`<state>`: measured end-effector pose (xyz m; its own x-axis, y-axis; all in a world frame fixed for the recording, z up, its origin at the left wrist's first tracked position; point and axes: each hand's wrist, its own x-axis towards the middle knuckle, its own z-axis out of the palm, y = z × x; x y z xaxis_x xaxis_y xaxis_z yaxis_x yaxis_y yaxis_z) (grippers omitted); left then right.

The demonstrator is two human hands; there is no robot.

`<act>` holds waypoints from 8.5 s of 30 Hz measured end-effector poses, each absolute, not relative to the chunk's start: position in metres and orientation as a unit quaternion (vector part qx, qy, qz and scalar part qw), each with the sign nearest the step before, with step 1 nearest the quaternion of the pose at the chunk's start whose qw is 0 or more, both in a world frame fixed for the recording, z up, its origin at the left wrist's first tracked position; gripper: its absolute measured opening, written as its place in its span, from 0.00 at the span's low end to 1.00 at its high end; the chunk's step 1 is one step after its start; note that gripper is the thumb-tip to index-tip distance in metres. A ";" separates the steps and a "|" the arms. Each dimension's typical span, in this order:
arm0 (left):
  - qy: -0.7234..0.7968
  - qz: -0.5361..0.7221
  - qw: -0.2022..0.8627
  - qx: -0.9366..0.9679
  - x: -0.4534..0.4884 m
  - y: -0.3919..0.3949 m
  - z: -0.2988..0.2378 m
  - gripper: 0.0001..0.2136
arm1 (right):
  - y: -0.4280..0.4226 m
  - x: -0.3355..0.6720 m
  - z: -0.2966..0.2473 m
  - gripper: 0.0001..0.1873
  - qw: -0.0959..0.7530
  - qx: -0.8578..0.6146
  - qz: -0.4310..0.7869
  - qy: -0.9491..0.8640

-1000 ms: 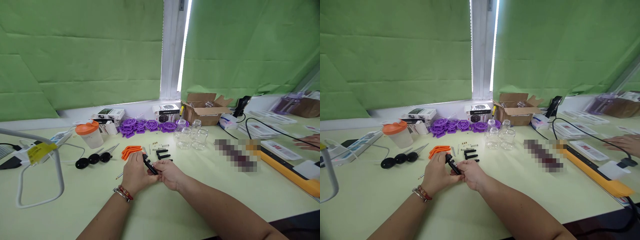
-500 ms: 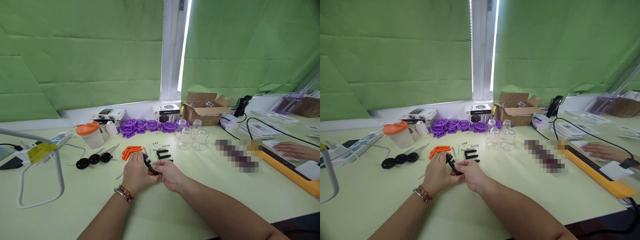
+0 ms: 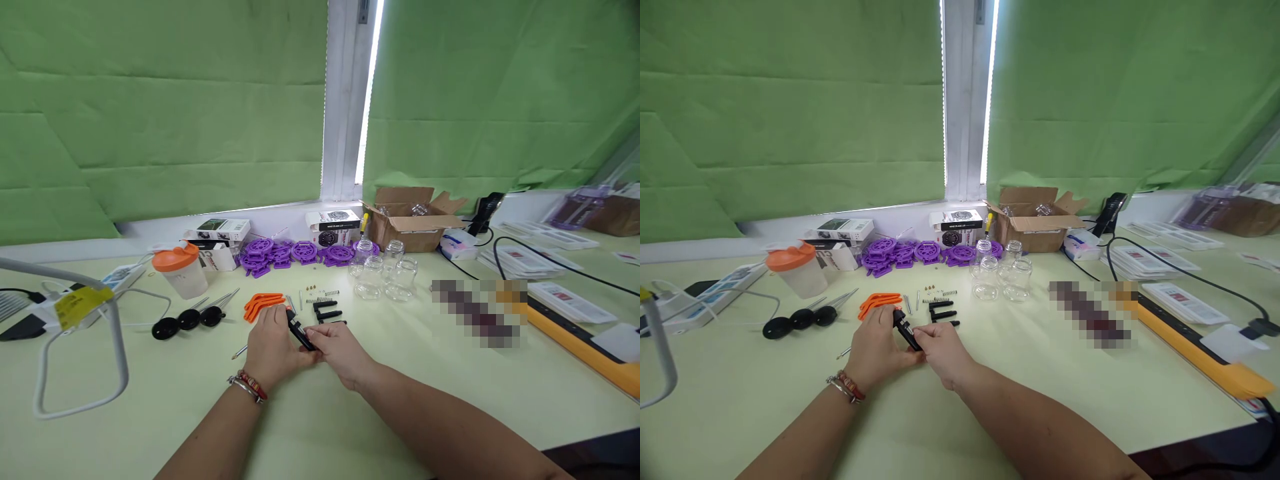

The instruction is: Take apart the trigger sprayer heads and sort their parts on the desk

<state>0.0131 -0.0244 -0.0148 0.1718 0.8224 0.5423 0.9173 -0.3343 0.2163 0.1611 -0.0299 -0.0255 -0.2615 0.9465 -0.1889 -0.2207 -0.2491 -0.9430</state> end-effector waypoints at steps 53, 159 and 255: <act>-0.686 -0.446 -0.028 -0.574 -0.045 -0.002 -0.003 0.33 | 0.010 0.094 -0.016 0.09 0.065 -0.481 0.155 -0.860; -0.629 -0.313 -0.314 -0.639 -0.021 -0.005 -0.020 0.06 | -0.006 0.171 -0.027 0.14 0.282 -0.423 0.570 -0.646; -0.346 -0.498 -0.741 -0.289 0.038 -0.033 -0.015 0.01 | 0.015 0.181 -0.015 0.14 0.355 -0.445 0.717 -0.402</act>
